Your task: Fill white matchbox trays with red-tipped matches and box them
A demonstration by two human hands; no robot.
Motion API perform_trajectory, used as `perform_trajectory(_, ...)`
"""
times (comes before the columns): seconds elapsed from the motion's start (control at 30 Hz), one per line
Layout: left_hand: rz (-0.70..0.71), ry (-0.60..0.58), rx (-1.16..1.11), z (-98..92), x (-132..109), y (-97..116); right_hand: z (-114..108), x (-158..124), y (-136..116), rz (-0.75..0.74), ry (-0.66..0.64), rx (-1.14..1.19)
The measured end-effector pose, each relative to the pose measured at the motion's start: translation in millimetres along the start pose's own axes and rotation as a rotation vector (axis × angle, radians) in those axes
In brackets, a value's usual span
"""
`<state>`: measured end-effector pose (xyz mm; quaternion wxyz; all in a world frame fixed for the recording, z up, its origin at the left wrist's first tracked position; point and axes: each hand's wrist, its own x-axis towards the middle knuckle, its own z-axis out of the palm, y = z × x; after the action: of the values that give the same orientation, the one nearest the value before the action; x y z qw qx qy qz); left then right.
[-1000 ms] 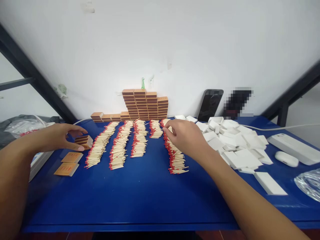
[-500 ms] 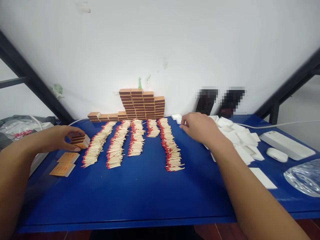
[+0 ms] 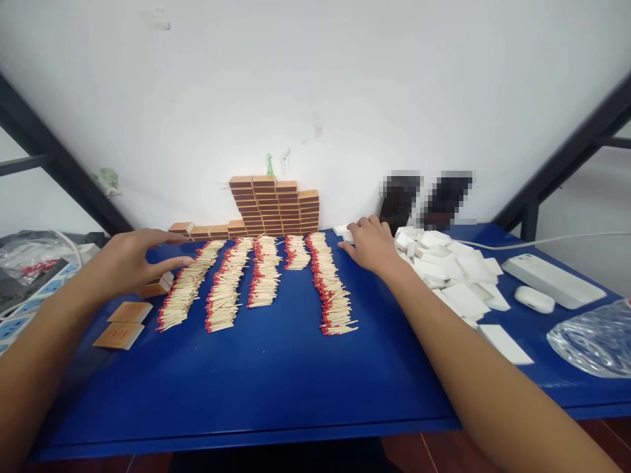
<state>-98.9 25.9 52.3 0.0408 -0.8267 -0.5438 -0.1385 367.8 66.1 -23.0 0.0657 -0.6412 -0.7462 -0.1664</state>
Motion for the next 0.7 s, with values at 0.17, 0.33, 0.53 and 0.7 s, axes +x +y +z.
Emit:
perform_trajectory(0.17, 0.172, 0.123, -0.030, 24.2, 0, 16, 5, 4, 0, 0.012, -0.056, 0.011)
perform_trajectory(0.33, 0.267, 0.152, -0.034, 34.8, -3, 28, 1, 3, 13, -0.073, -0.105, 0.044)
perform_trajectory(0.53, 0.352, 0.255, -0.156, 39.5, -11, 61, -40, -10, -15, -0.069, 0.172, 0.559)
perform_trajectory(0.7, 0.385, 0.255, -0.283, 48.7, -22, 93, -66, -40, -90, -0.114, -0.096, 1.519)
